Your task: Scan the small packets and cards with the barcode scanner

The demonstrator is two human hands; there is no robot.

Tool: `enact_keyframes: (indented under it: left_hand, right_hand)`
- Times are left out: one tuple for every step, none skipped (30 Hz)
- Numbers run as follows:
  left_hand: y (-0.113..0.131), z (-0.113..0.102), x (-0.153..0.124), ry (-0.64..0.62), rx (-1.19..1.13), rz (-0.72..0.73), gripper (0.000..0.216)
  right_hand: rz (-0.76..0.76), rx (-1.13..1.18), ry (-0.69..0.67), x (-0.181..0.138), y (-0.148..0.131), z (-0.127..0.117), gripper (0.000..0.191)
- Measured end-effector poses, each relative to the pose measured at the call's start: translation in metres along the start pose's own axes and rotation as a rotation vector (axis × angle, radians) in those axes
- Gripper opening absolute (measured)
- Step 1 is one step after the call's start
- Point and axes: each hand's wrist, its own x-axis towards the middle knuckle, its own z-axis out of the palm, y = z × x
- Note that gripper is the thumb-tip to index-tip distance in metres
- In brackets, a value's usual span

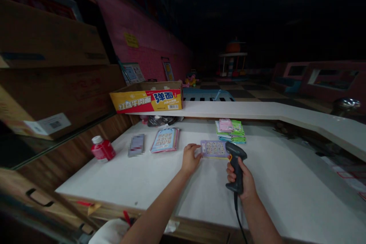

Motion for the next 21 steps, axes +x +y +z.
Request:
enact_keyframes:
  left_hand:
    - [-0.003,-0.012,0.0,0.035,0.017,-0.001,0.033]
    - [-0.007,-0.026,0.0,0.073,0.051,-0.011,0.031]
    - [-0.011,-0.041,0.001,0.112,0.101,-0.038,0.029]
    - [-0.016,-0.057,0.002,0.156,0.167,-0.087,0.028]
    - [-0.021,-0.073,0.003,0.195,0.245,-0.147,0.028]
    - [-0.026,-0.088,0.005,0.248,0.33,-0.233,0.029]
    - [-0.031,-0.101,0.006,0.294,0.407,-0.316,0.032]
    - [-0.036,-0.114,0.007,0.322,0.474,-0.401,0.037]
    - [-0.041,-0.124,0.008,0.325,0.52,-0.491,0.043]
    - [-0.046,-0.132,0.009,0.301,0.539,-0.573,0.049]
    - [-0.051,-0.139,0.009,0.259,0.534,-0.644,0.055]
    - [-0.056,-0.145,0.01,0.211,0.513,-0.698,0.059]
    - [-0.061,-0.149,0.01,0.172,0.484,-0.73,0.061]
    - [-0.066,-0.152,0.01,0.147,0.456,-0.746,0.062]
    - [-0.071,-0.155,0.01,0.139,0.431,-0.753,0.061]
    - [-0.075,-0.157,0.01,0.136,0.408,-0.756,0.06]
    - [-0.08,-0.159,0.01,0.13,0.386,-0.756,0.058]
    - [-0.084,-0.16,0.01,0.118,0.361,-0.755,0.056]
    - [-0.088,-0.161,0.01,0.104,0.339,-0.749,0.054]
    - [-0.091,-0.162,0.01,0.095,0.321,-0.741,0.051]
    - [-0.094,-0.163,0.01,0.099,0.302,-0.732,0.048]
  right_hand:
    - [0.015,-0.02,-0.006,-0.001,0.001,0.0,0.029]
    - [0.027,-0.034,-0.012,-0.001,0.001,-0.001,0.029]
    - [0.036,-0.043,-0.016,-0.001,0.001,-0.001,0.03]
    - [0.04,-0.046,-0.018,-0.001,0.001,-0.002,0.03]
    - [0.044,-0.046,-0.018,-0.001,0.002,-0.002,0.031]
    - [0.046,-0.041,-0.017,-0.001,0.002,-0.003,0.031]
    - [0.048,-0.036,-0.015,-0.002,0.002,-0.003,0.031]
    - [0.048,-0.03,-0.014,-0.002,0.002,-0.003,0.031]
    - [0.047,-0.024,-0.015,-0.002,0.002,-0.003,0.031]
    - [0.046,-0.02,-0.016,-0.002,0.003,-0.003,0.031]
    - [0.048,-0.016,-0.018,-0.002,0.003,-0.003,0.031]
    - [0.049,-0.013,-0.019,-0.003,0.003,-0.003,0.03]
    - [0.052,-0.01,-0.018,-0.003,0.003,-0.003,0.03]
    - [0.054,-0.008,-0.017,-0.003,0.003,-0.003,0.03]
    - [0.055,-0.008,-0.014,-0.002,0.003,-0.004,0.031]
    - [0.054,-0.008,-0.011,-0.002,0.003,-0.004,0.031]
    - [0.053,-0.008,-0.01,-0.002,0.003,-0.004,0.031]
    - [0.051,-0.006,-0.008,-0.002,0.003,-0.005,0.031]
    - [0.049,-0.003,-0.006,-0.002,0.003,-0.005,0.031]
    - [0.045,0.0,-0.004,-0.002,0.003,-0.005,0.031]
    - [0.04,0.002,-0.002,-0.002,0.004,-0.006,0.032]
